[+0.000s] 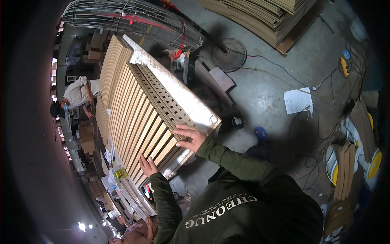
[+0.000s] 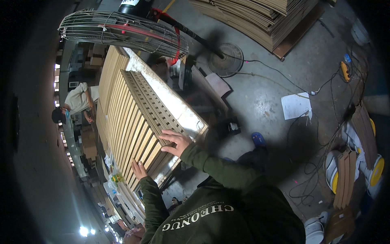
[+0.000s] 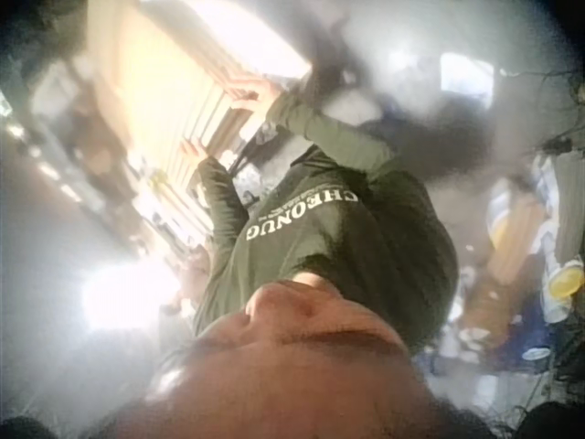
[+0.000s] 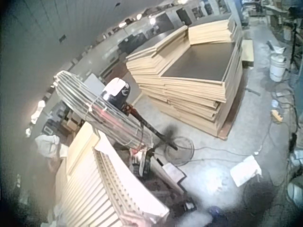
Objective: The worker is aligning and hammering wood slats onto a black panel as part of furniture assembly.
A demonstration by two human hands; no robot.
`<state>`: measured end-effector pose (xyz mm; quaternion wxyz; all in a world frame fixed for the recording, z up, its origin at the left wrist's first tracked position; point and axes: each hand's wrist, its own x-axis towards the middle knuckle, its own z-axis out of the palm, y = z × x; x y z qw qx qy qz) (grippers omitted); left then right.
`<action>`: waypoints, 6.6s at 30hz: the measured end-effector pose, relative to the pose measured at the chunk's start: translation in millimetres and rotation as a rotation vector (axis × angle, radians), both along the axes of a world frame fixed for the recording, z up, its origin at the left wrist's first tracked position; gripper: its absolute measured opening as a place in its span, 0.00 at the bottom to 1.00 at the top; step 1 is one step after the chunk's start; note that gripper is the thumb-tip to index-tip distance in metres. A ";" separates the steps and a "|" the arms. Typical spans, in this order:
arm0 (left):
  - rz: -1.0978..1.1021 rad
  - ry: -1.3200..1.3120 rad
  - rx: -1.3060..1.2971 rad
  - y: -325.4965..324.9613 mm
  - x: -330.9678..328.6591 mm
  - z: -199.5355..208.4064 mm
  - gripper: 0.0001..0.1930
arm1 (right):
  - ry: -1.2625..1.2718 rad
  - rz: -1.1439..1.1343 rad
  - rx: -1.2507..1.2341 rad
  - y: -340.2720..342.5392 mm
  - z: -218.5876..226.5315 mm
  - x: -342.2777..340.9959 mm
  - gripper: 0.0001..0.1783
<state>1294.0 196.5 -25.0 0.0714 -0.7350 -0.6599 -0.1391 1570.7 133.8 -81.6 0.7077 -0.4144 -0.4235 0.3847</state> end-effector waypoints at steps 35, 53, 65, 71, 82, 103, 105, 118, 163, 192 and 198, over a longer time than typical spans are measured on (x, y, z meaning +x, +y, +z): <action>-0.027 0.014 0.029 1.2 0.1 -4.3 0.23 | -0.082 0.011 -0.031 3.5 -3.7 1.5 0.23; -0.028 -0.300 0.214 -15.5 -26.9 8.4 0.25 | -0.103 0.038 -0.019 5.0 8.5 4.0 0.16; 0.565 -0.408 0.355 -56.1 -342.8 -47.0 0.23 | -0.118 -0.491 -0.188 2.1 -3.1 85.9 0.16; 0.533 -0.332 0.122 -29.4 -398.0 -64.5 0.26 | -0.517 -0.327 -0.061 68.9 124.3 -33.3 0.12; 0.634 -0.354 0.046 -26.1 -431.4 -81.3 0.20 | -1.228 0.213 -0.464 199.1 138.8 -246.3 0.27; 0.754 -0.308 0.125 -7.3 -438.3 -115.9 0.17 | -1.877 0.512 -0.429 227.8 126.3 -280.9 0.54; 0.732 -0.279 0.057 -8.1 -439.7 -113.8 0.20 | -1.865 0.513 -0.506 229.4 126.5 -279.8 0.55; 0.624 -0.267 0.176 -9.0 -432.1 -104.5 0.18 | -1.894 0.418 -0.365 216.7 133.1 -279.0 0.48; 0.190 -1.099 -0.246 106.1 -157.9 2.7 0.08 | -0.628 0.234 -0.224 233.4 35.5 19.5 0.43; 0.257 -1.181 -0.393 110.0 -129.8 26.2 0.11 | -0.394 0.272 -0.126 244.9 12.8 25.8 0.37; 0.232 -1.147 -0.356 109.5 -135.3 23.4 0.11 | -0.409 0.282 -0.139 241.8 16.0 26.9 0.37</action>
